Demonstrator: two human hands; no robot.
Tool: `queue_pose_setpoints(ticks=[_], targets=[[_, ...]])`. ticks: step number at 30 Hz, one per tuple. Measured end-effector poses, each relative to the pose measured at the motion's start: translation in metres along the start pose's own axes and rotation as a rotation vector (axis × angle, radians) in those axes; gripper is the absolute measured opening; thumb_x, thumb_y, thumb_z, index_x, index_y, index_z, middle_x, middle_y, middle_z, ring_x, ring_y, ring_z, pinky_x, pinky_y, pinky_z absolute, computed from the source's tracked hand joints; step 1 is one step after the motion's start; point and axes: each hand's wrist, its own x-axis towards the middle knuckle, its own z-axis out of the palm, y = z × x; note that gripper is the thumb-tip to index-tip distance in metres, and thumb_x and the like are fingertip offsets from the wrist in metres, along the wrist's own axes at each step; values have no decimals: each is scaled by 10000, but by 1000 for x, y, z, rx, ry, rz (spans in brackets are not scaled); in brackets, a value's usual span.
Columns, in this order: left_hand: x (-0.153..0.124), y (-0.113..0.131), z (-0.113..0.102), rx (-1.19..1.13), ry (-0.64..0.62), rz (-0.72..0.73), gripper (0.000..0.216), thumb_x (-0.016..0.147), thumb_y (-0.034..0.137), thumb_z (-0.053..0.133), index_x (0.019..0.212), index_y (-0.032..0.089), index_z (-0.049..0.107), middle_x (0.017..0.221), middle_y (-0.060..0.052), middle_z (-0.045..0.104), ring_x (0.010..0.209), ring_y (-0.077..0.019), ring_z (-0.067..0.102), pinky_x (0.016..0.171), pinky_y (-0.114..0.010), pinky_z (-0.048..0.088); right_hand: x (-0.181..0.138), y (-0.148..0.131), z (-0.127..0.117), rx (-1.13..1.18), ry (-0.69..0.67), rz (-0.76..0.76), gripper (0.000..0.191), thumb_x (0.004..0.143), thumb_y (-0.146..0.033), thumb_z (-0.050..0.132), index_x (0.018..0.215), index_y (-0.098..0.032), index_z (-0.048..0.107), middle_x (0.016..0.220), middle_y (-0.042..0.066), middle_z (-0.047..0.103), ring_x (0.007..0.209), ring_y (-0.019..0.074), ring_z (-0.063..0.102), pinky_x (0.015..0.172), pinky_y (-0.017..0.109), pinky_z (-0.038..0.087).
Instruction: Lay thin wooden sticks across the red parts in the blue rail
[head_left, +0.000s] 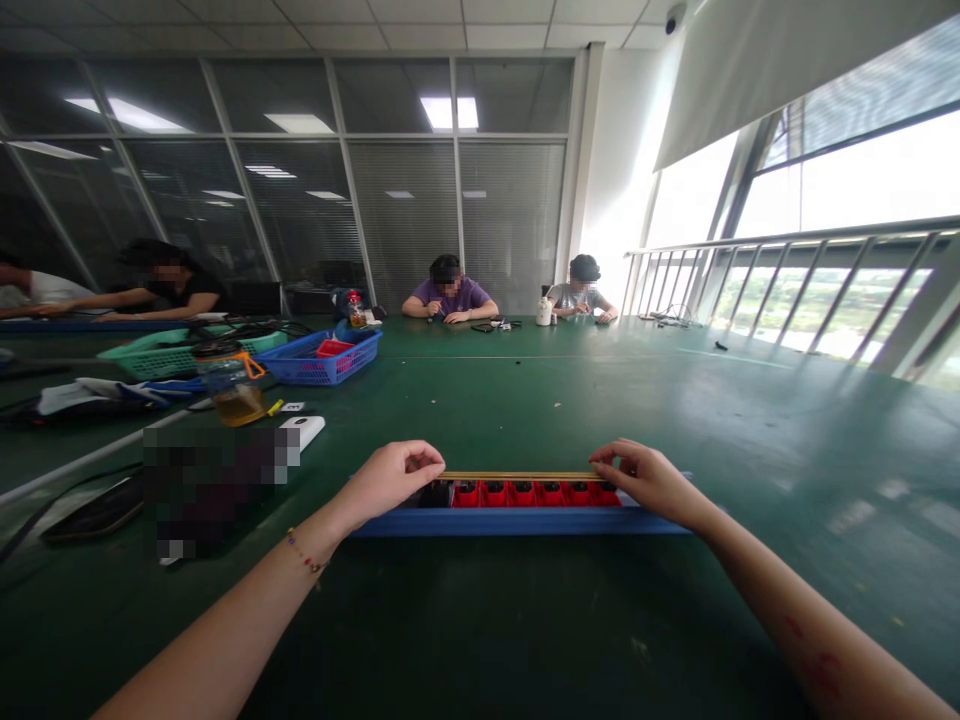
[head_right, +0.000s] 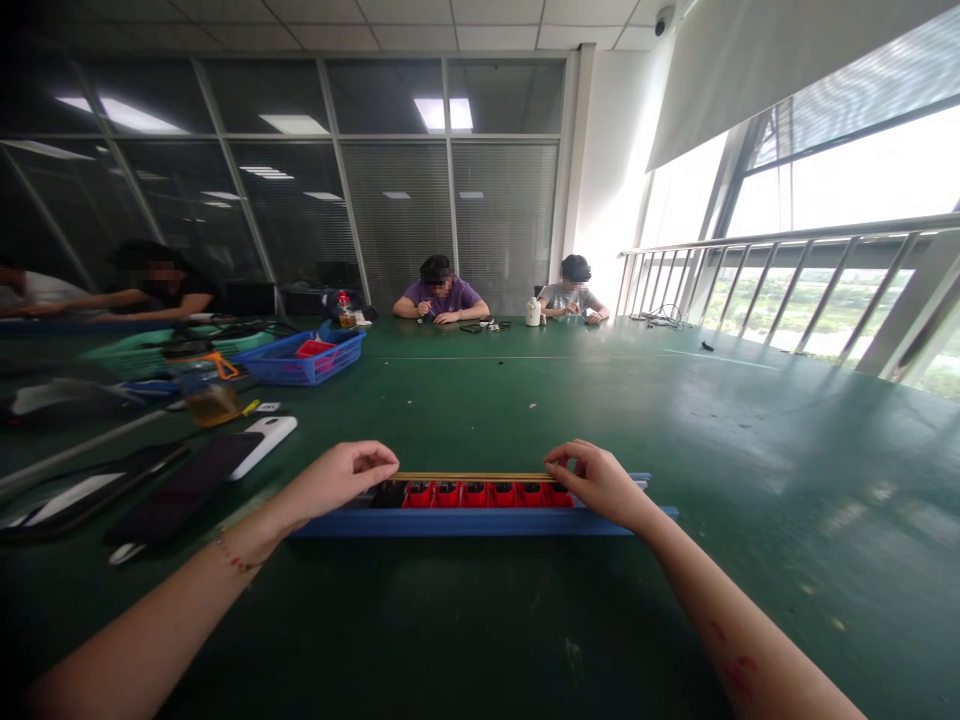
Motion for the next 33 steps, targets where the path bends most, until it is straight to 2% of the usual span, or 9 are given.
queue_pose_setpoints(ticks=[7, 10, 13, 18, 23, 28, 31, 33], targets=[[-2, 2, -2, 51, -21, -1, 369, 756, 497, 462, 886, 192, 622, 762, -17, 619, 649, -154, 552, 540, -224, 403, 1, 2, 1, -38, -31, -24, 313, 828, -441, 433, 918, -214, 628, 839, 31, 593, 580, 120, 495, 557, 255, 422], [-2, 2, -1, 63, -50, 6, 379, 774, 505, 431, 900, 201, 618, 785, -16, 626, 670, -159, 557, 554, -227, 410, 1, 1, 1, -38, -55, -46, 335, 845, -443, 401, 925, -214, 633, 871, 42, 605, 673, 148, 537, 626, 266, 435], [-1, 1, -1, 104, -57, 28, 382, 790, 504, 405, 902, 210, 620, 815, -15, 628, 685, -160, 560, 578, -233, 418, 2, -1, 0, -37, -117, -79, 345, 871, -430, 366, 935, -221, 632, 886, 40, 610, 789, 170, 558, 710, 268, 431], [0, 2, -6, 201, -49, 85, 398, 786, 513, 405, 905, 223, 650, 899, -30, 629, 770, -177, 569, 668, -248, 431, 1, -3, -3, -78, -150, -106, 354, 894, -414, 332, 936, -221, 625, 864, 39, 604, 795, 167, 563, 720, 265, 427], [10, 7, -19, 236, -170, 120, 347, 769, 497, 453, 880, 256, 677, 905, -7, 652, 825, -176, 582, 713, -229, 418, -1, -3, -6, -124, -82, -87, 321, 867, -432, 385, 933, -230, 626, 892, 36, 615, 755, 164, 568, 689, 269, 434], [21, 12, -26, 256, -279, 167, 311, 752, 476, 484, 858, 267, 689, 859, 4, 659, 790, -169, 588, 692, -215, 406, -2, -3, -14, -105, -92, -69, 308, 837, -445, 430, 923, -236, 639, 873, 32, 638, 739, 172, 575, 656, 276, 443], [21, 17, -31, 317, -264, 216, 318, 761, 476, 471, 818, 260, 698, 831, -16, 632, 781, -174, 568, 689, -224, 392, -3, -2, -19, -89, -86, -56, 313, 829, -455, 434, 936, -242, 637, 901, 33, 645, 775, 187, 580, 674, 291, 452], [19, 22, -38, 379, -184, 272, 319, 775, 466, 458, 800, 255, 697, 822, -21, 612, 781, -172, 552, 695, -231, 380, -3, -1, -22, -84, -52, -49, 320, 826, -458, 435, 943, -239, 637, 920, 42, 645, 804, 200, 579, 700, 307, 455]])
